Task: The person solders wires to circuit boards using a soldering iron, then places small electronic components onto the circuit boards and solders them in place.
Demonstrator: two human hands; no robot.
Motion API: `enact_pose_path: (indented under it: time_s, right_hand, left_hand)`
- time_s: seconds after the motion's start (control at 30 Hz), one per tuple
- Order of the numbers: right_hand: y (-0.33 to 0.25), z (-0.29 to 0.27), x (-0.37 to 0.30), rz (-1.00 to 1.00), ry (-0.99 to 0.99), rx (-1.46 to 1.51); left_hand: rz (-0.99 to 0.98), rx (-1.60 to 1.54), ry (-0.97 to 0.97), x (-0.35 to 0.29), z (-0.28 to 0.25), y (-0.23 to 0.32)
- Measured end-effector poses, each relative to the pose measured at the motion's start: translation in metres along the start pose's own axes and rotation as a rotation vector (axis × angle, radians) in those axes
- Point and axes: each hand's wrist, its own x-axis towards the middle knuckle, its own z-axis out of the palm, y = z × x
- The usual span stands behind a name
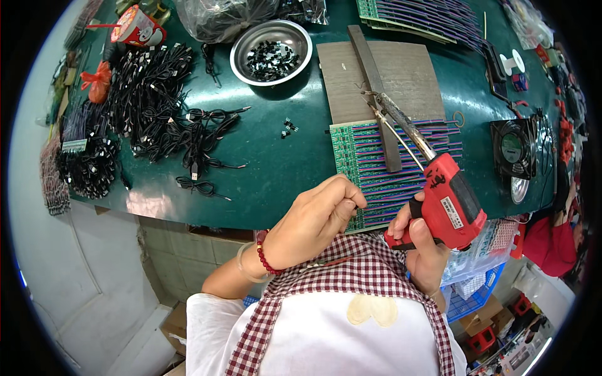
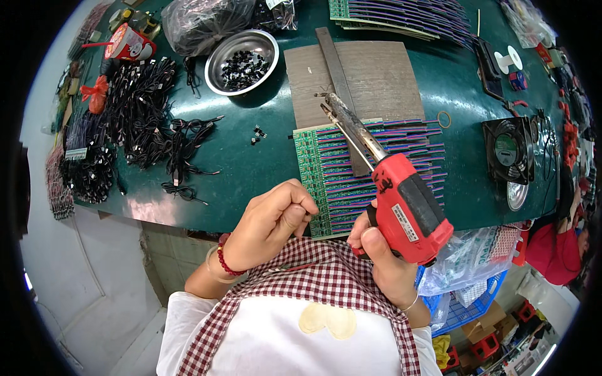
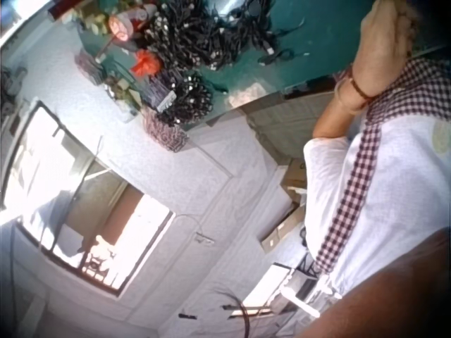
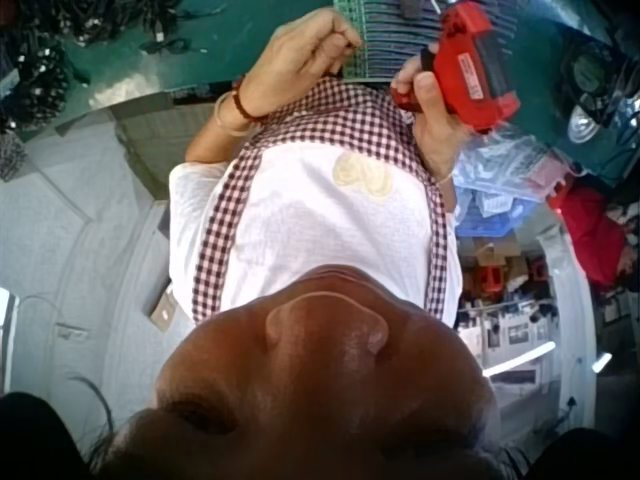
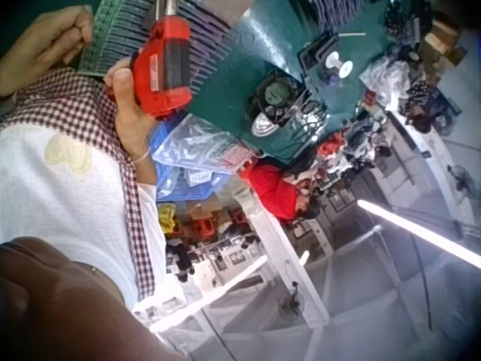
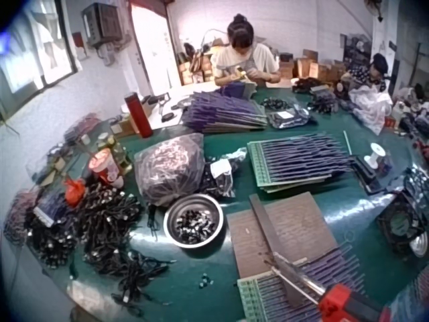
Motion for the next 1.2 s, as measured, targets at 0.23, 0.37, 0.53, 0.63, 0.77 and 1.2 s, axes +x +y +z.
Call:
enact_pose_path:
  time_s: [0.23,0.37,0.53,0.63,0.77,1.2]
  right_hand:
    - [0.004,-0.002,-0.001,0.007,-0.049,-0.021]
    - [0.005,-0.001,-0.002,0.001,-0.054,-0.006]
    - [0.004,0.0,-0.003,0.017,-0.038,-0.073]
    - [0.001,0.002,-0.004,0.067,-0.015,-0.119]
    - [0.002,0.007,-0.003,0.034,-0.014,-0.142]
    - [0.007,0.012,0.003,-0.047,-0.07,-0.442]
  left_hand:
    - [0.219,0.001,0.068,0.002,0.005,-0.016]
    - [0.192,0.023,0.021,0.0,0.01,-0.015]
    - [0.0,-0.139,0.033,-0.002,0.013,-0.008]
    - [-0.099,-0.343,0.077,-0.003,0.016,-0.008]
    - [0.075,-0.404,0.095,-0.002,0.027,-0.015]
    - [-0.168,-0.153,-0.005,-0.006,0.017,-0.002]
